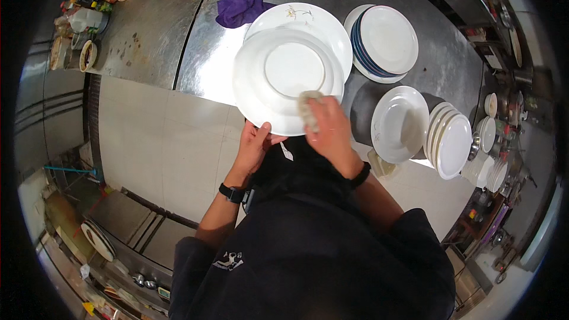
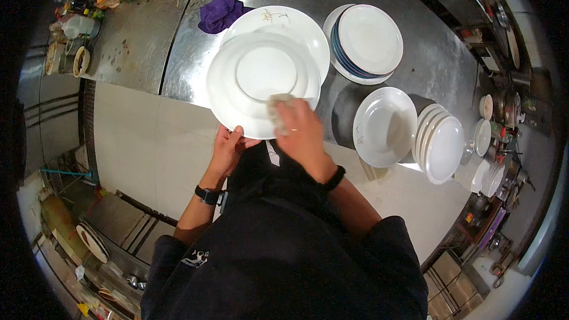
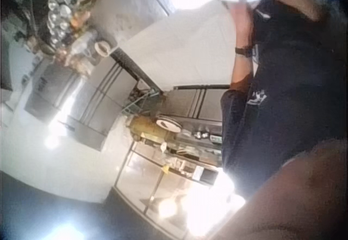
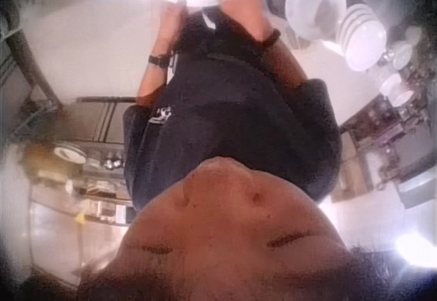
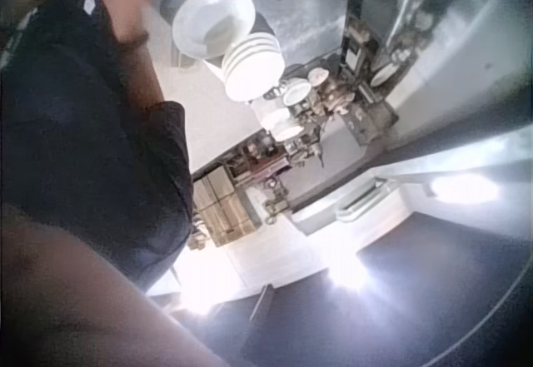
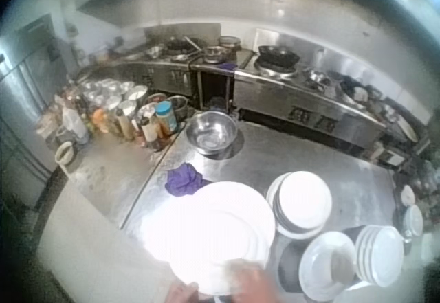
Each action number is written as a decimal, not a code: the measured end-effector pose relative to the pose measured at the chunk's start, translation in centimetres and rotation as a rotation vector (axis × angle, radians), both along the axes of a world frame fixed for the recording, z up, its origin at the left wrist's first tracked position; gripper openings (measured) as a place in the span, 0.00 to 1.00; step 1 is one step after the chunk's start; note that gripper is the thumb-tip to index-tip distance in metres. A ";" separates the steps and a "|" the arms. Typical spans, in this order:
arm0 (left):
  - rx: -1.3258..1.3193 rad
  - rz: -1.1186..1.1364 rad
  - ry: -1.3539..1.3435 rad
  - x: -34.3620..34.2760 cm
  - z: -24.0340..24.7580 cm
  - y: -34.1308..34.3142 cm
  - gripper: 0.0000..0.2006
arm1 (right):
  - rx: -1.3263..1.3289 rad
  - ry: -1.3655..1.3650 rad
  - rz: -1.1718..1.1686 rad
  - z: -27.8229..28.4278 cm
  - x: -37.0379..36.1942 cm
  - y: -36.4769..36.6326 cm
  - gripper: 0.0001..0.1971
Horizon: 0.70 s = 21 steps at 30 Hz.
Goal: The person cleans plates by hand using a cloth.
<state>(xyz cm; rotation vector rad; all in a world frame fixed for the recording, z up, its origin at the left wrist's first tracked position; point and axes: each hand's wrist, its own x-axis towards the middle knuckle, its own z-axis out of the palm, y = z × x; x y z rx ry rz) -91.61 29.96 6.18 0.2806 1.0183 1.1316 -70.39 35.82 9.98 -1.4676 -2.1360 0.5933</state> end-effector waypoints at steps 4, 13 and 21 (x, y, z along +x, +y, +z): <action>-0.043 0.000 0.002 0.5 -0.9 -0.9 0.24 | 0.081 -0.115 0.288 1.2 -5.4 0.5 0.32; -0.039 -0.044 -0.008 -0.5 -1.7 -0.6 0.29 | 0.005 0.068 -0.030 -1.4 2.8 -0.8 0.28; -0.091 -0.066 0.071 -1.3 1.4 3.0 0.27 | -0.008 0.110 -0.167 -2.6 4.5 0.1 0.26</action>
